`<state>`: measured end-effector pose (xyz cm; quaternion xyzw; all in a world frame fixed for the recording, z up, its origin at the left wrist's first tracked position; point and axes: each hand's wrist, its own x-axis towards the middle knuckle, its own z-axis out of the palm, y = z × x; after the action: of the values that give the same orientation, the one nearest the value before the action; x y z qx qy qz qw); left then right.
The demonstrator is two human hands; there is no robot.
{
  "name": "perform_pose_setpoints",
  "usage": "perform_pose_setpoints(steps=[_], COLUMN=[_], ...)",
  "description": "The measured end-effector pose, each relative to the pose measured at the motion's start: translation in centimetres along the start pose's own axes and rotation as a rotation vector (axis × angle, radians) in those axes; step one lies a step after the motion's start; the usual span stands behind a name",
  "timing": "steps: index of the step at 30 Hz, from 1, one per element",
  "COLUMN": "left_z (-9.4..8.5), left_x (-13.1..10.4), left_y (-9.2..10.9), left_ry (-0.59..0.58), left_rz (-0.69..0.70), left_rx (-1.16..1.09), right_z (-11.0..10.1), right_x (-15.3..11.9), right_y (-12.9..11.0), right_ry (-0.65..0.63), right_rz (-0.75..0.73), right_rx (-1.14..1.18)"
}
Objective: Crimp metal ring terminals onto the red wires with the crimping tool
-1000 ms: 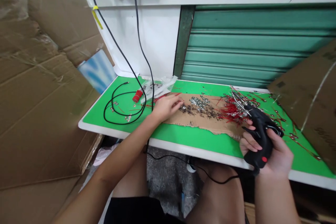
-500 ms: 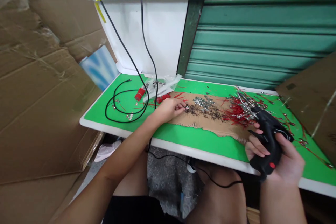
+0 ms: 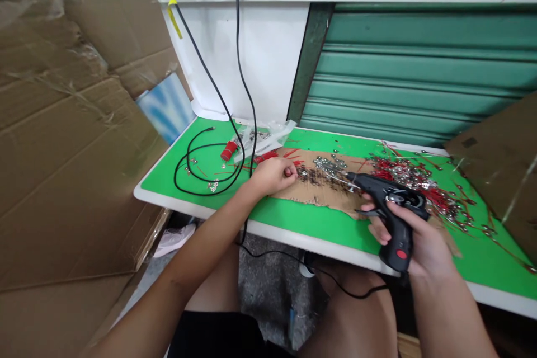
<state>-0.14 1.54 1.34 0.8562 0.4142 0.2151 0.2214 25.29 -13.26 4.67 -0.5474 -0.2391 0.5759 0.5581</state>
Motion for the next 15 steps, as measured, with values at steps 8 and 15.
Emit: perform_pose_setpoints(steps=[8, 15], left_z=[-0.1, 0.1], left_x=[0.0, 0.1], left_y=[-0.1, -0.3], left_ry=[-0.018, -0.002], left_rz=[-0.02, -0.014], left_rx=[-0.051, -0.051], right_z=[0.6, 0.8], right_x=[1.4, 1.3], right_y=[0.9, 1.0], right_ry=[-0.067, -0.072], right_rz=[0.038, 0.055], right_rx=[-0.069, -0.128])
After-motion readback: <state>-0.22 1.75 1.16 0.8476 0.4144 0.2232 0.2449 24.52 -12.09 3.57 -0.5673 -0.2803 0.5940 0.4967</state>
